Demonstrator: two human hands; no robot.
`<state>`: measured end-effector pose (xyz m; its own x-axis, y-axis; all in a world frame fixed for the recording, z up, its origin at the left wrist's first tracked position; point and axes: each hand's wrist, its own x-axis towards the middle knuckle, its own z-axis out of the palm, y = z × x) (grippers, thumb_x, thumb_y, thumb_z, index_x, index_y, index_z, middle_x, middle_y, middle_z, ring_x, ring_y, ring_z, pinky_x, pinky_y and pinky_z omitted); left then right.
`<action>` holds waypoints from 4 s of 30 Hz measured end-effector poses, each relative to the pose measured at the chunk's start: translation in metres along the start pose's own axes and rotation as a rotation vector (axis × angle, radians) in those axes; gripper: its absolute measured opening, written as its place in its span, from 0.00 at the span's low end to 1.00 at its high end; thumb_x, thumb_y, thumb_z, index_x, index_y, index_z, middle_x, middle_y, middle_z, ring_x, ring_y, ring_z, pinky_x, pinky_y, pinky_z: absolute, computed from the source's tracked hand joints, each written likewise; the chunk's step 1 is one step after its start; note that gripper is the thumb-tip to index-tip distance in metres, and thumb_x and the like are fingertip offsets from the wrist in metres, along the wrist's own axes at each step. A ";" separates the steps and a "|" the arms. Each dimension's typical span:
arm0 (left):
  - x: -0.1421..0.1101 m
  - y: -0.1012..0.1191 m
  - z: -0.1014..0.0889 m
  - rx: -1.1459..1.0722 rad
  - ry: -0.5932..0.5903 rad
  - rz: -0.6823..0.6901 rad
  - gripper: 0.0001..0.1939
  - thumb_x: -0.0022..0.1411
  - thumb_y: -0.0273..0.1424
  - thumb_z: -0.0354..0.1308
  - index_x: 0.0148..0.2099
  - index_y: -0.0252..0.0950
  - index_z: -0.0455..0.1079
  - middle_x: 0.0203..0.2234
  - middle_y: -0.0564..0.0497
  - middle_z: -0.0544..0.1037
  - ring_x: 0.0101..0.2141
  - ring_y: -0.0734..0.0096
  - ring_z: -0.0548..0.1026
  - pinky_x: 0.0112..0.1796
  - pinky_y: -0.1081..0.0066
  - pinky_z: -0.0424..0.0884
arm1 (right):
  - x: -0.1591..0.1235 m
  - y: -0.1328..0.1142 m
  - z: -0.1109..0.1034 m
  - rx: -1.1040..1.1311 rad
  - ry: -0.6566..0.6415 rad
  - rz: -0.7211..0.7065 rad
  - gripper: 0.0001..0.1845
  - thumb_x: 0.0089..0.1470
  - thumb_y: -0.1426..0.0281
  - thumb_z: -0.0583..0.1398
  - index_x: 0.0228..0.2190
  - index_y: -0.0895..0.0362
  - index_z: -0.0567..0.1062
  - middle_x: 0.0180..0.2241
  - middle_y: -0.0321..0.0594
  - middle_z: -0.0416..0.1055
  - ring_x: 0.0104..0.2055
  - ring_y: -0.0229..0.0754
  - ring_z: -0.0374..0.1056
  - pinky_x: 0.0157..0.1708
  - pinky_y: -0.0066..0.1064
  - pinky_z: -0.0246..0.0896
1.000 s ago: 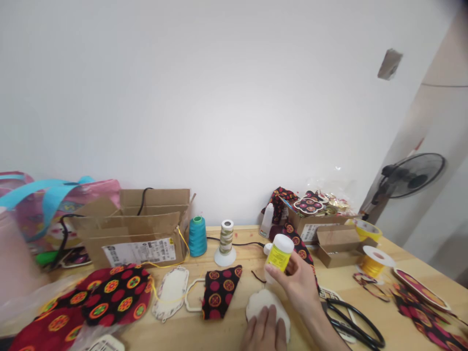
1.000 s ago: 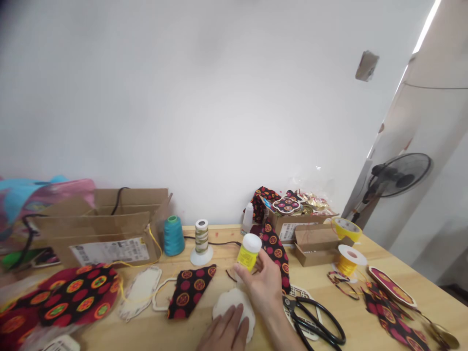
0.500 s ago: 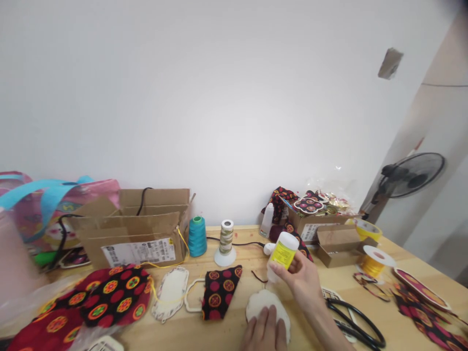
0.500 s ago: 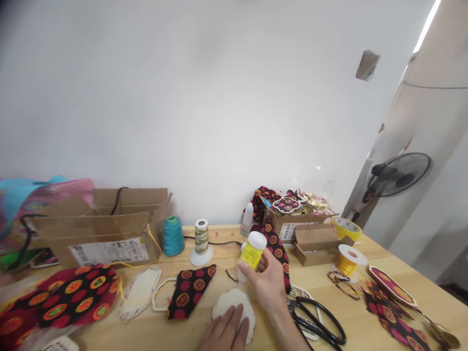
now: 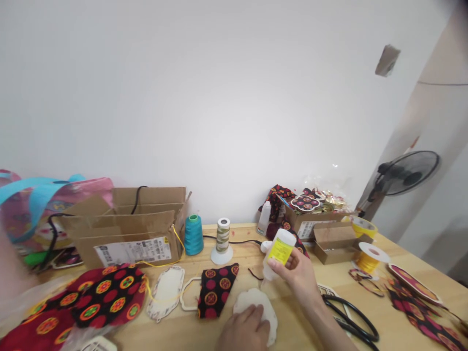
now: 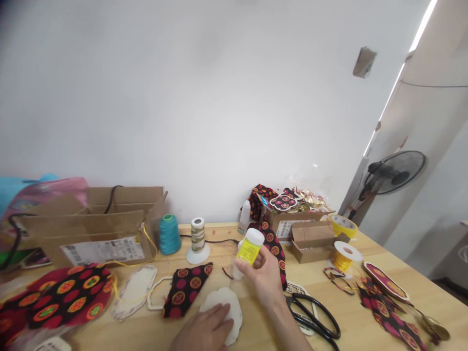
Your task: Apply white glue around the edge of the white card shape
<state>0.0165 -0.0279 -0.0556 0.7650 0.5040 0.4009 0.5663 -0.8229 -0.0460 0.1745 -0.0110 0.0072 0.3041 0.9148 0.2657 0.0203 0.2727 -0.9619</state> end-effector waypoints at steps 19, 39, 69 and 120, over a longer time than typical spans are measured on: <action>-0.001 -0.009 0.003 -0.063 -0.034 0.050 0.11 0.55 0.28 0.49 0.38 0.37 0.70 0.39 0.47 0.77 0.39 0.65 0.74 0.33 0.72 0.72 | -0.005 -0.003 0.010 -0.009 -0.095 -0.022 0.18 0.35 0.69 0.67 0.32 0.57 0.71 0.31 0.40 0.76 0.32 0.45 0.71 0.32 0.33 0.66; -0.001 -0.007 0.005 0.001 -0.016 0.096 0.12 0.57 0.29 0.46 0.38 0.36 0.70 0.39 0.47 0.77 0.37 0.66 0.75 0.32 0.74 0.72 | -0.005 0.000 0.009 0.021 -0.094 -0.015 0.17 0.34 0.70 0.67 0.31 0.58 0.72 0.28 0.38 0.76 0.30 0.43 0.70 0.30 0.30 0.65; 0.027 0.008 -0.049 -0.335 -0.535 -0.171 0.17 0.55 0.19 0.45 0.46 0.24 0.67 0.47 0.32 0.66 0.47 0.48 0.64 0.44 0.55 0.64 | -0.008 0.004 0.021 0.092 -0.083 0.019 0.16 0.33 0.71 0.67 0.28 0.57 0.71 0.27 0.38 0.76 0.29 0.43 0.70 0.29 0.30 0.65; 0.031 -0.009 -0.049 -0.427 -0.561 -0.125 0.17 0.52 0.22 0.52 0.46 0.29 0.67 0.50 0.38 0.65 0.50 0.58 0.61 0.48 0.65 0.59 | -0.005 0.011 -0.014 0.032 0.072 0.003 0.19 0.33 0.66 0.67 0.30 0.59 0.72 0.31 0.45 0.77 0.32 0.50 0.71 0.32 0.38 0.67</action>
<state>0.0203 -0.0172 0.0019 0.8097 0.5655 -0.1567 0.5782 -0.7231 0.3779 0.1862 -0.0164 -0.0057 0.3721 0.8921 0.2563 -0.0111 0.2804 -0.9598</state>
